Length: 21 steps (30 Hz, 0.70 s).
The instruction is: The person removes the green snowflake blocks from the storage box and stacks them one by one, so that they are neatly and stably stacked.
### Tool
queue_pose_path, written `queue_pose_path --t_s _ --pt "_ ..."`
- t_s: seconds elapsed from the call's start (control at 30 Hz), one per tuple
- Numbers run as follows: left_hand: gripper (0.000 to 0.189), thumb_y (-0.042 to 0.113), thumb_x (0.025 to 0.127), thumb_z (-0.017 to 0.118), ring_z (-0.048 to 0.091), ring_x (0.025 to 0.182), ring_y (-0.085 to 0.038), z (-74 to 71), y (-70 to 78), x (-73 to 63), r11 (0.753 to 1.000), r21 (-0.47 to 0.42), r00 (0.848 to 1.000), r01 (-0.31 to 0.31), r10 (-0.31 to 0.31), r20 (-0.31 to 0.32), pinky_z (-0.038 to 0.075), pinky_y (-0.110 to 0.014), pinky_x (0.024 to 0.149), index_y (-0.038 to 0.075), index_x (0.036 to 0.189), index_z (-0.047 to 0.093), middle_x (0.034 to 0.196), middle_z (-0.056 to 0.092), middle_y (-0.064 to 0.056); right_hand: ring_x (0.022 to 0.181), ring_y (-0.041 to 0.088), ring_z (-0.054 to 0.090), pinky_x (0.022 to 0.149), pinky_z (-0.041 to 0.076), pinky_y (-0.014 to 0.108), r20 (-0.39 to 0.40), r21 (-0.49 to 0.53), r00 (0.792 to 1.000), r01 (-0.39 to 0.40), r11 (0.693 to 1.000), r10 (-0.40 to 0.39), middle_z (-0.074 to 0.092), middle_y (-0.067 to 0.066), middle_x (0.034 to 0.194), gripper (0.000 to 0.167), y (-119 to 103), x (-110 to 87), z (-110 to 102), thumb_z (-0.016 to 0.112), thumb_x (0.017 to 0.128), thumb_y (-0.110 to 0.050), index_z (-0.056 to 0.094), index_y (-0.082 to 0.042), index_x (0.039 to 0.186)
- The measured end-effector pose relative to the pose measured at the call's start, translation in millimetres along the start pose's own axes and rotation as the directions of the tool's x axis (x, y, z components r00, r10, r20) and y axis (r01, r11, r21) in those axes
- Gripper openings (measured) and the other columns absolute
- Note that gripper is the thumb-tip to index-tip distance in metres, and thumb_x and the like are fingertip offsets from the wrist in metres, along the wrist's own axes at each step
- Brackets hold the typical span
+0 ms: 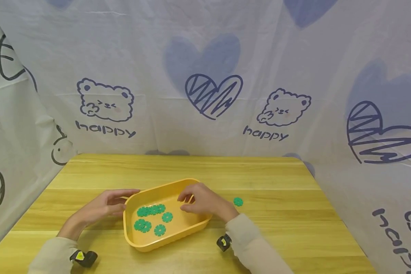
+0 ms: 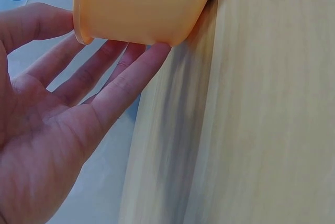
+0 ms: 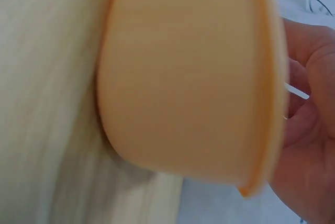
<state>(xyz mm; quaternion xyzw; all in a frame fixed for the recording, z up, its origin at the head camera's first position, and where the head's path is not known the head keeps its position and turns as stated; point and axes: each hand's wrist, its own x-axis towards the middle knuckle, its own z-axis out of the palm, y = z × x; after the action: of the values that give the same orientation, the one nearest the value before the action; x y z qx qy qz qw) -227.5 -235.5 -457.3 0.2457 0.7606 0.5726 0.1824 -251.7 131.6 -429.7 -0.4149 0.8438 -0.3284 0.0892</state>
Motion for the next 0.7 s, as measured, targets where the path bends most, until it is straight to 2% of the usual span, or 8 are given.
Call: queue_pose_path --t_s 0.13,0.33,0.47,0.7 --pt "0.055 0.006 0.101 0.057 0.067 0.122 -0.026 -0.4 -0.4 0.6 1.000 0.007 1.000 -0.004 0.004 -0.001 0.063 -0.037 0.097 -0.005 0.153 0.043 0.148 0.049 -0.036 0.094 0.025 0.071 0.083 0.064 0.028 0.039 -0.040 0.999 0.001 0.999 0.001 0.076 0.015 0.109 0.019 -1 7.4 12 0.072 0.094 -0.007 0.075 0.000 0.112" --pt "0.055 0.007 0.101 0.058 0.067 0.123 -0.028 -1.2 -1.4 1.1 1.000 0.024 1.000 -0.015 0.015 -0.003 0.063 -0.036 0.097 -0.004 0.153 0.044 0.148 0.049 -0.036 0.090 0.016 0.070 0.080 0.060 0.020 0.067 -0.136 0.998 0.009 0.991 0.000 0.078 0.007 0.104 0.018 -4 16.4 26 0.076 0.091 -0.009 0.077 -0.004 0.108" --pt "0.054 0.009 0.102 0.058 0.067 0.122 -0.026 -1.6 -2.8 1.7 0.999 0.030 1.000 -0.027 0.027 -0.005 0.063 -0.033 0.097 -0.003 0.152 0.045 0.148 0.050 -0.035 0.089 0.011 0.066 0.079 0.055 0.014 0.084 -0.173 0.996 -0.026 0.985 0.041 0.077 0.003 0.105 0.020 -6 20.6 31 0.077 0.090 -0.012 0.078 -0.008 0.109" --pt "0.053 0.009 0.102 0.058 0.068 0.122 -0.026 -1.5 -3.9 2.3 0.999 0.011 0.999 -0.032 0.032 0.002 0.063 -0.036 0.097 -0.003 0.152 0.045 0.147 0.051 -0.035 0.090 0.006 0.061 0.081 0.052 0.013 0.114 -0.191 0.988 -0.083 0.978 0.106 0.075 -0.002 0.108 0.024 -5 27.3 40 0.080 0.090 -0.019 0.077 -0.012 0.113"
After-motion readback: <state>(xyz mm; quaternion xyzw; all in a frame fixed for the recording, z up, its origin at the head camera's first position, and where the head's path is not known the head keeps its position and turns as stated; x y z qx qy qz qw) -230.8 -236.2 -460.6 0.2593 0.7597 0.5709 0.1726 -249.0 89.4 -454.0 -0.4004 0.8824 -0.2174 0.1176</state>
